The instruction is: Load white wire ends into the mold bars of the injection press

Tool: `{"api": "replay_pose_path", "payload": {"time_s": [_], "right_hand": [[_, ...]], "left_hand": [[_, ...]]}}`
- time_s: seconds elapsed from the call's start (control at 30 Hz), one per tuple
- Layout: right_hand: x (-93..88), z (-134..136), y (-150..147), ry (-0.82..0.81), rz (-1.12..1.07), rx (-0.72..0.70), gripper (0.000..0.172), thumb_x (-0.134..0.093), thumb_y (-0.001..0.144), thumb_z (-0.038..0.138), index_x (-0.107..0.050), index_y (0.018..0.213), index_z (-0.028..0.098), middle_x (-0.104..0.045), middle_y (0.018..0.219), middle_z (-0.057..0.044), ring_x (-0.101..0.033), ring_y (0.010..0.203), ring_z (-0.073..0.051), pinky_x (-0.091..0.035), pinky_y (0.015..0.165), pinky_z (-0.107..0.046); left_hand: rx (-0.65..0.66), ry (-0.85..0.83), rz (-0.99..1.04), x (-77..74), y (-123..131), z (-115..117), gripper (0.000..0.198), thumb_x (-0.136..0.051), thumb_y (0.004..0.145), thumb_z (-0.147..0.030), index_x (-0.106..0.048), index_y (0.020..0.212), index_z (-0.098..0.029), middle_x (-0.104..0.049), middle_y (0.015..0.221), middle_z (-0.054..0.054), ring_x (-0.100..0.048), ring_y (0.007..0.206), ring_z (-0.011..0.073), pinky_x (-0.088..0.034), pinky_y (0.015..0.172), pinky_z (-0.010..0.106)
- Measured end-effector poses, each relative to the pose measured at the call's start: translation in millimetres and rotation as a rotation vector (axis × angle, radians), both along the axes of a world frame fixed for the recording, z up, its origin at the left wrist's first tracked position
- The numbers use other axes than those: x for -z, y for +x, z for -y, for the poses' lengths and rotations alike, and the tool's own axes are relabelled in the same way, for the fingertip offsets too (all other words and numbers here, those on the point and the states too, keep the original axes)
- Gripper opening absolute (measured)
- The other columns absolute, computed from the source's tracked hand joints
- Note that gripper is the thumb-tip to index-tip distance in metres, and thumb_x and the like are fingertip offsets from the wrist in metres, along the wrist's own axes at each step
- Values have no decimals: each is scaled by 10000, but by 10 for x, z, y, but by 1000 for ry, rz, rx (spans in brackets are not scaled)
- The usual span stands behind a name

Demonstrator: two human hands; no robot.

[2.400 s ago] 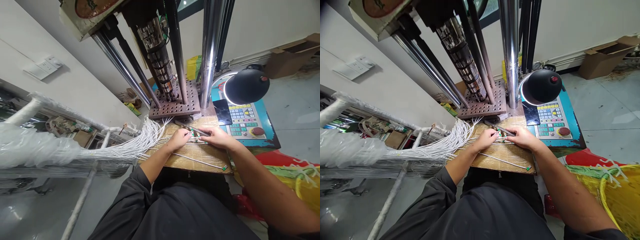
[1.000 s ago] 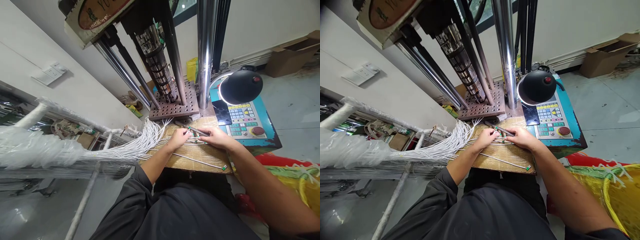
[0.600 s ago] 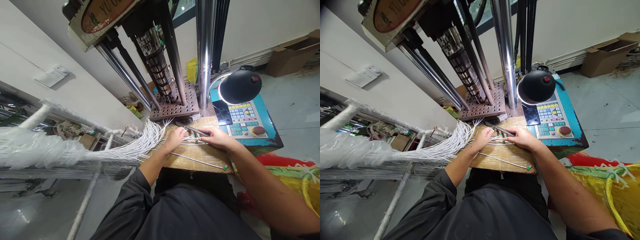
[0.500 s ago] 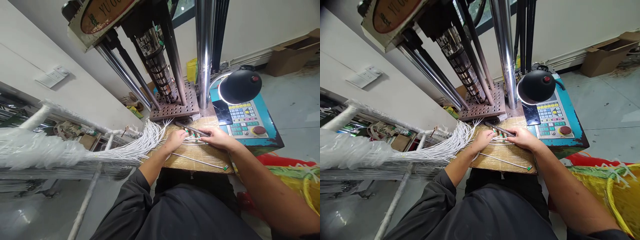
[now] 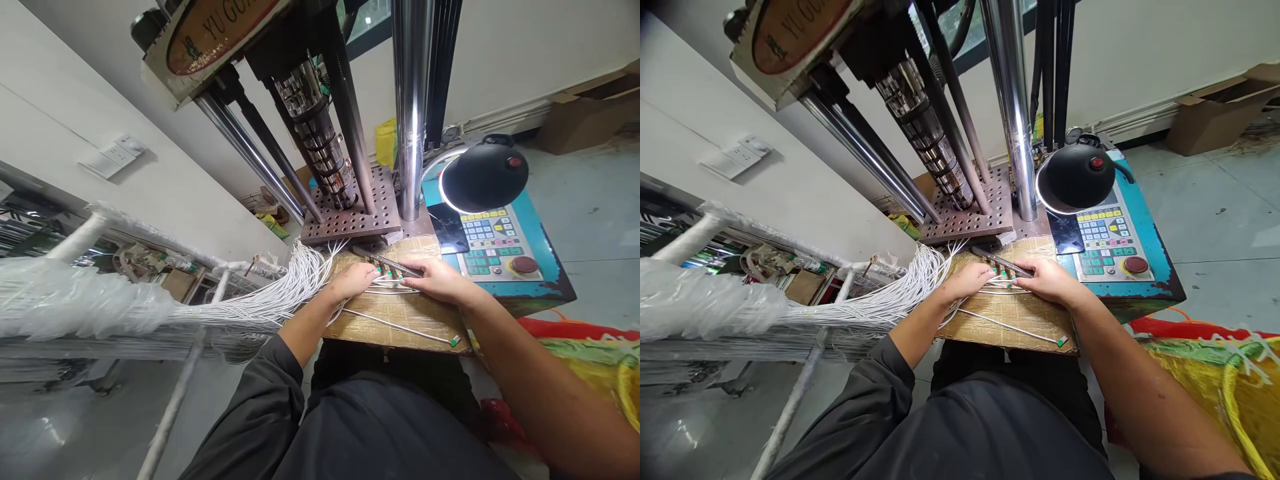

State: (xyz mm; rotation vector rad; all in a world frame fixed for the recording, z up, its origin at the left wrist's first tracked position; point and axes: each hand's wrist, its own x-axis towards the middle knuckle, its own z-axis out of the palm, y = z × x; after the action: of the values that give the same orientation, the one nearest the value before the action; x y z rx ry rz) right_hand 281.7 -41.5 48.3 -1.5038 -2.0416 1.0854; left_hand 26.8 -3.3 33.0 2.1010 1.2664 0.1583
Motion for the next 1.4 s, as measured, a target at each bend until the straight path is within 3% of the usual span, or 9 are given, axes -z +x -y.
{"api": "replay_pose_path", "payload": {"time_s": [0.23, 0.77, 0.97, 1.13, 1.4], "right_hand": [[-16, 4, -12, -20, -6, 12, 558, -709, 818, 515, -788, 1305, 256, -790, 1260, -46, -756, 1030, -323, -609, 1017, -478], [67, -30, 21, 27, 25, 13, 518, -727, 822, 523, -805, 1275, 285, -790, 1258, -36, -733, 1171, -349, -604, 1055, -476], [171, -70, 58, 25, -26, -42, 558, -722, 869, 524, -759, 1369, 280, -769, 1320, -32, -728, 1189, -342, -575, 1104, -510], [139, -62, 34, -23, -11, -15, 613, -716, 837, 561, -756, 1372, 264, -763, 1334, -41, -726, 1208, -350, -568, 1122, -516], [155, -66, 40, 5, 31, 12, 602, -730, 840, 553, -761, 1367, 265, -756, 1349, -55, -730, 1191, -349, -574, 1115, -525]], "left_hand": [[-37, -6, 42, 45, -12, 35, 352, -535, 1037, -415, -636, 784, -193, -647, 809, 8, -542, 753, 167, -336, 667, 278], [-68, 38, 54, 118, 19, 41, 347, -530, 1039, -403, -711, 836, -187, -682, 842, 27, -557, 777, 175, -357, 691, 270], [-76, 43, 14, 79, 42, 62, 347, -527, 1037, -401, -729, 842, -197, -701, 854, 41, -538, 745, 179, -336, 663, 285], [-70, 88, 7, 71, 63, 73, 345, -511, 1040, -381, -712, 821, -205, -706, 862, 44, -520, 749, 185, -304, 653, 290], [-118, -5, 68, 84, 56, 14, 339, -554, 1019, -397, -673, 786, -183, -621, 737, -3, -505, 698, 152, -301, 636, 280]]}}
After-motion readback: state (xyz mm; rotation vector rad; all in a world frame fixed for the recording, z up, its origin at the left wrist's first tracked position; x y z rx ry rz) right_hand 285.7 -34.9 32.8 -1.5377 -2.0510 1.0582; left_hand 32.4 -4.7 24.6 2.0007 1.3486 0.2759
